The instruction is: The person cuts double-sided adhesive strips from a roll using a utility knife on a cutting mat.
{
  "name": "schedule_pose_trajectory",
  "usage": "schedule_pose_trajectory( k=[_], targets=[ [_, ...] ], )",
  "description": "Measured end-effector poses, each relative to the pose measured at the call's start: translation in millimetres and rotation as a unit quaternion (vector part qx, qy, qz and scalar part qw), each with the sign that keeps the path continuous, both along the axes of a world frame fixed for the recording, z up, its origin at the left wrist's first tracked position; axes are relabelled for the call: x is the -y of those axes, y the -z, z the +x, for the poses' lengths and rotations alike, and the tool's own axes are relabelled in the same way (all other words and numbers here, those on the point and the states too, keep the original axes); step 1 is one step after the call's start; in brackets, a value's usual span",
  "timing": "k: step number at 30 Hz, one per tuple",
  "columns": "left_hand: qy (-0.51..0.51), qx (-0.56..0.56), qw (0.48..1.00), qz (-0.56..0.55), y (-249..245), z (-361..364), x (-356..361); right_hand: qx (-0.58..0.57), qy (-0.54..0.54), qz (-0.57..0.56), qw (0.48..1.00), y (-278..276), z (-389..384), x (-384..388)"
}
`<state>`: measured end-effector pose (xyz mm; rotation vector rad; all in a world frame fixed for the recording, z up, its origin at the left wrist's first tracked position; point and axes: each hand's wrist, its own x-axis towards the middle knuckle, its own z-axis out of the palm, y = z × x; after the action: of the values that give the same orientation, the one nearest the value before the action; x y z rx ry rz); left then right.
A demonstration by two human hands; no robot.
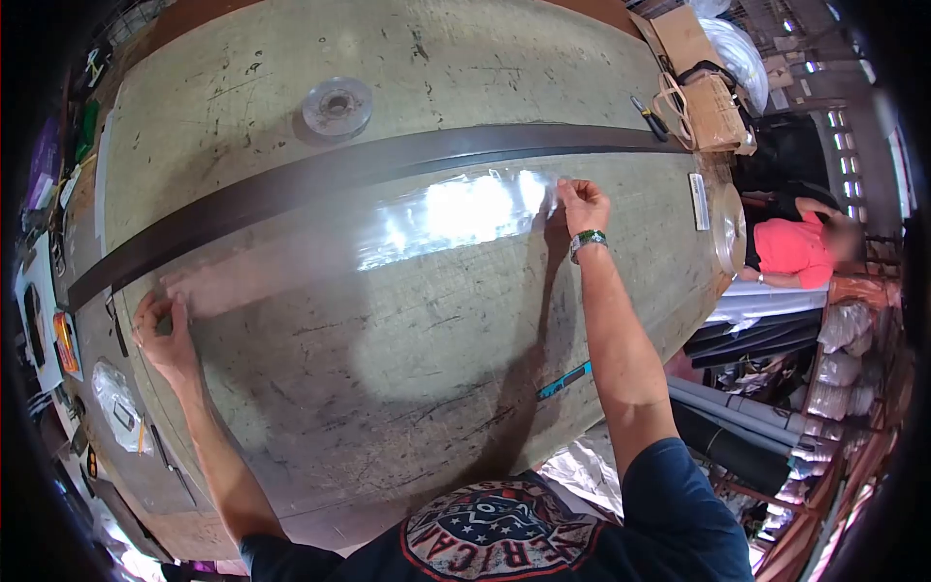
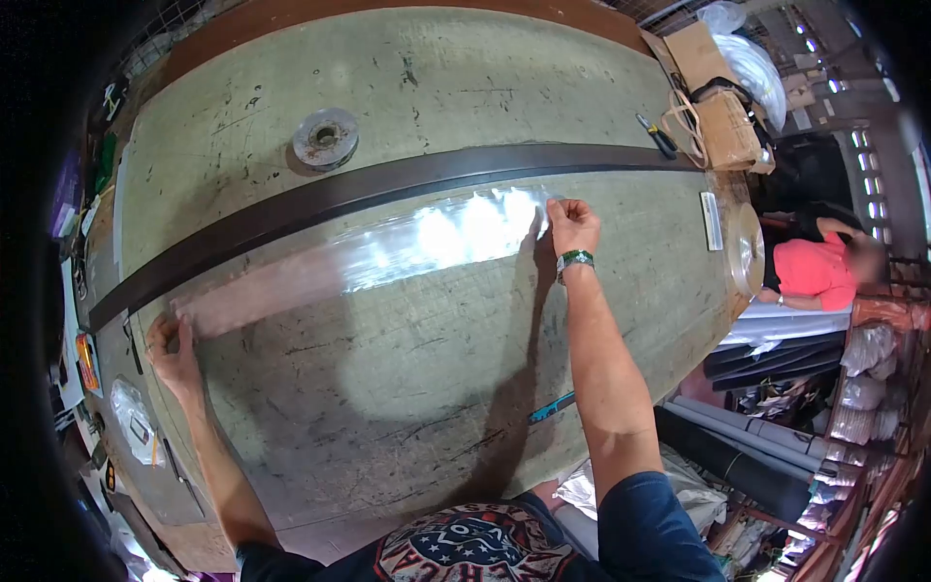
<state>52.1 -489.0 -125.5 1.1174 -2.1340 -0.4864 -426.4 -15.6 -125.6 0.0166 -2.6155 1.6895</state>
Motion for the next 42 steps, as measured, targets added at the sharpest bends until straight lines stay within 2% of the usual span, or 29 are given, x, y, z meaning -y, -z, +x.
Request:
schedule_pose_trajectory(
  k=[5,12,15,17,18,20,21,23,24,26,27,30,33,36,39,42],
  targets=[
    [-0.003,-0.001,1.0,-0.025,-6,-5,-6,0.01,0.032,0.035,0.999,1,3,-15],
    [0.0,0.025,0.999,-0.041,-14,-10,-13,-0.078,0.01,0.032,0.996,-30,28,-55],
    [-0.042,-0.054,0.997,0.028,2,-1,0,-0.143,-0.05,0.127,0.98,-56,64,-86],
    [-0.056,-0.09,0.994,0.007,-7,1,-9,-0.17,-0.112,0.204,0.958,-83,117,-115],
    [-0.06,-0.098,0.993,0.002,-9,10,-24,-0.135,-0.147,0.23,0.952,-98,161,-134],
    [-0.011,-0.089,0.995,0.04,7,20,-63,-0.108,-0.229,0.246,0.935,-118,200,-146],
    [0.009,-0.091,0.994,0.054,5,26,-85,-0.177,-0.303,0.288,0.891,-113,216,-167],
    [0.106,0.036,0.989,0.099,-43,12,-204,-0.156,-0.354,0.321,0.864,-107,244,-190],
    [0.222,0.041,0.97,0.094,-41,18,-250,-0.146,-0.381,0.336,0.849,-104,256,-200],
    [0.346,0.076,0.924,0.14,-59,7,-357,-0.152,-0.389,0.335,0.845,-92,262,-214],
    [0.437,-0.005,0.89,0.13,-66,-2,-399,-0.165,-0.385,0.33,0.846,-87,261,-218],
    [0.575,-0.036,0.807,0.131,-68,-33,-491,-0.181,-0.393,0.317,0.844,-75,259,-235],
    [0.68,-0.049,0.731,0.041,-48,-66,-554,-0.195,-0.406,0.291,0.844,-56,253,-243],
    [0.659,0.038,0.75,-0.036,-31,-79,-580,-0.22,-0.406,0.284,0.84,-49,242,-254],
    [0.624,0.063,0.778,-0.028,-27,-78,-584,-0.251,-0.399,0.28,0.836,-38,213,-268],
    [0.593,0.103,0.798,-0.029,-41,-77,-585,-0.263,-0.357,0.317,0.838,-30,150,-287]
  ],
)
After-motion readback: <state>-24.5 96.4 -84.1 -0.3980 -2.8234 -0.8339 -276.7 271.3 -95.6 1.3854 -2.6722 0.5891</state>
